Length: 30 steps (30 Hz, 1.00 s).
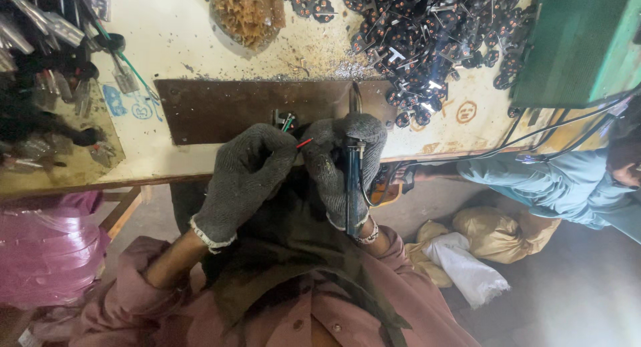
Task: The person solders wires to small DC power connectors at a workbench. They hold a connector in one hand and a soldering iron in the other, solder the wire to the terminal, and place the finished connector onto a large pile of completed units on the bench, repeating the cycle.
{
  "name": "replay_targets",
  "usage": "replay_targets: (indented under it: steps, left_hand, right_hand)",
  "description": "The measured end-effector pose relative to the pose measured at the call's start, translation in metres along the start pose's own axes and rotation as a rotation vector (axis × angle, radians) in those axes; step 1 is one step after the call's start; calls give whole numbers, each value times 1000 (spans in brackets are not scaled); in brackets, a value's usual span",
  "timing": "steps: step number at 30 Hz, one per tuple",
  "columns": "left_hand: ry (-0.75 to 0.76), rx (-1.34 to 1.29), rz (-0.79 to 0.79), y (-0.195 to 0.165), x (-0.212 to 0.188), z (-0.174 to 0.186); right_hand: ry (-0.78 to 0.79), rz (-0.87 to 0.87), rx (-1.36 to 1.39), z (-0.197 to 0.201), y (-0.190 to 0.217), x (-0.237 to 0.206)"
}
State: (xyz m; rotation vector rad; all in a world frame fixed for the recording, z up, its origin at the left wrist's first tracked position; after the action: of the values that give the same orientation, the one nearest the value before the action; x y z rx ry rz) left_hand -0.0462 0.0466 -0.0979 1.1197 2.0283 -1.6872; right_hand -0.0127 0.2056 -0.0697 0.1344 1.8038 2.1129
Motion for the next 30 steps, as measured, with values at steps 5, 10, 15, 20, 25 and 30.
replay_targets:
  steps: [5, 10, 15, 20, 25, 30]
  left_hand:
    - [-49, 59, -104, -14, -1, 0]
    - [-165, 589, -647, -81, -16, -1]
    - [-101, 698, -642, -81, -10, 1]
    - [-34, 805, -637, -72, -8, -7]
    - [-67, 667, -538, -75, -1, -2]
    - [-81, 591, -526, -73, -1, 3]
  right_hand:
    - [-191, -104, 146, 13, -26, -10]
    - [-43, 185, -309, 9, -4, -3]
    - [-9, 196, -218, 16, 15, 14]
    - [289, 348, -551, -16, 42, 32]
    - [118, -310, -120, 2, -27, 23]
    - [116, -132, -176, 10, -35, 17]
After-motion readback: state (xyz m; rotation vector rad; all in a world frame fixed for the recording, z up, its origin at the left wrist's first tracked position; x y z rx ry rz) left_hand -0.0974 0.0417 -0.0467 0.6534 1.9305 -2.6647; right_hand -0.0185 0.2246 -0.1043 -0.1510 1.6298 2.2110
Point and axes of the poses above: each hand's wrist, its own x-axis towards the middle knuckle, its own z-axis out of the back of the hand, y = z × x, the point moved 10 cm from there along x, towards the middle knuckle, and after that the axes turned 4 degrees about z, right-handed, at the moved point
